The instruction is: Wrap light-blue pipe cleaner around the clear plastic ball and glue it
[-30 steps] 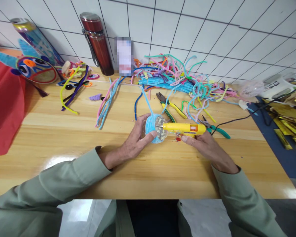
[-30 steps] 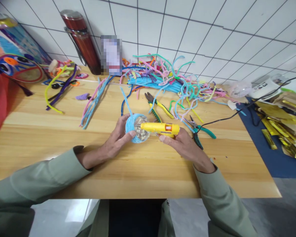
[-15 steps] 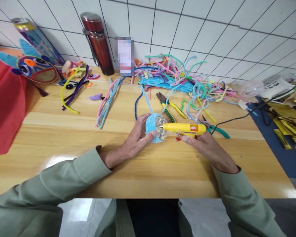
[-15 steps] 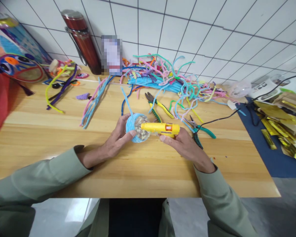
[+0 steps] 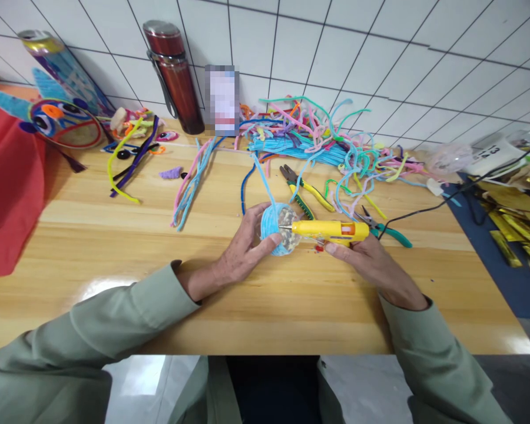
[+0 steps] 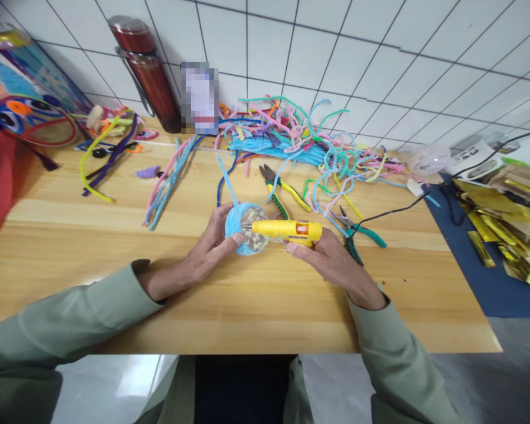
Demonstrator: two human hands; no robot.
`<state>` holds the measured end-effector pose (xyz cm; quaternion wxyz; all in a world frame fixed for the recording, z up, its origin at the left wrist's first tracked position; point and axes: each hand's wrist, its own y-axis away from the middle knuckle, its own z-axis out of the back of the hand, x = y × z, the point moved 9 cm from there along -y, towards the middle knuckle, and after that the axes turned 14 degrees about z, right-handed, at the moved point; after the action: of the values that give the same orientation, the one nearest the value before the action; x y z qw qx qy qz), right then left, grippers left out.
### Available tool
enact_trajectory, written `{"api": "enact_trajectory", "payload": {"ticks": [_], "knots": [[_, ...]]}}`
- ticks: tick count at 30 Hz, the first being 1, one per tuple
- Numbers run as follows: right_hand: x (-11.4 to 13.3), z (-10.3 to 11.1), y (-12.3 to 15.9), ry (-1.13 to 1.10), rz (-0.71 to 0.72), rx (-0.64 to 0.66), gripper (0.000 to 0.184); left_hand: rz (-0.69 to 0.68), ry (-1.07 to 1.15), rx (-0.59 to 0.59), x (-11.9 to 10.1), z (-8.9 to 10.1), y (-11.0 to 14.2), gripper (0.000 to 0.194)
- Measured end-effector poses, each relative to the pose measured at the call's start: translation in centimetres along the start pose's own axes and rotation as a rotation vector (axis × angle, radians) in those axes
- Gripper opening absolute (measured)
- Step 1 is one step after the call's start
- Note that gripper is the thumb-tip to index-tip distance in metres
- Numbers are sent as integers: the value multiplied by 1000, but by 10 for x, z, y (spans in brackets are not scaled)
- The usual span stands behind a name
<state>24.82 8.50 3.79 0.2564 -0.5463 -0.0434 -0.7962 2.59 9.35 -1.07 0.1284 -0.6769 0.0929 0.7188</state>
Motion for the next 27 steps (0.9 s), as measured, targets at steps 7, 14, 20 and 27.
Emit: {"api": "enact_trajectory", "payload": {"ticks": [7,14,20,27], "knots": [[2,1,0,18,-1,9,35,0,0,-15,1,1,0,62],[5,1,0,44,1,22,36,4,13,5,3,0,0,64],[10,1,-3,92,10,25,36,-4,4,-8,1,0,0,62],[6,1,-1,77,-6,8,38,-15,-10,0,-3,-1,1,61]]}}
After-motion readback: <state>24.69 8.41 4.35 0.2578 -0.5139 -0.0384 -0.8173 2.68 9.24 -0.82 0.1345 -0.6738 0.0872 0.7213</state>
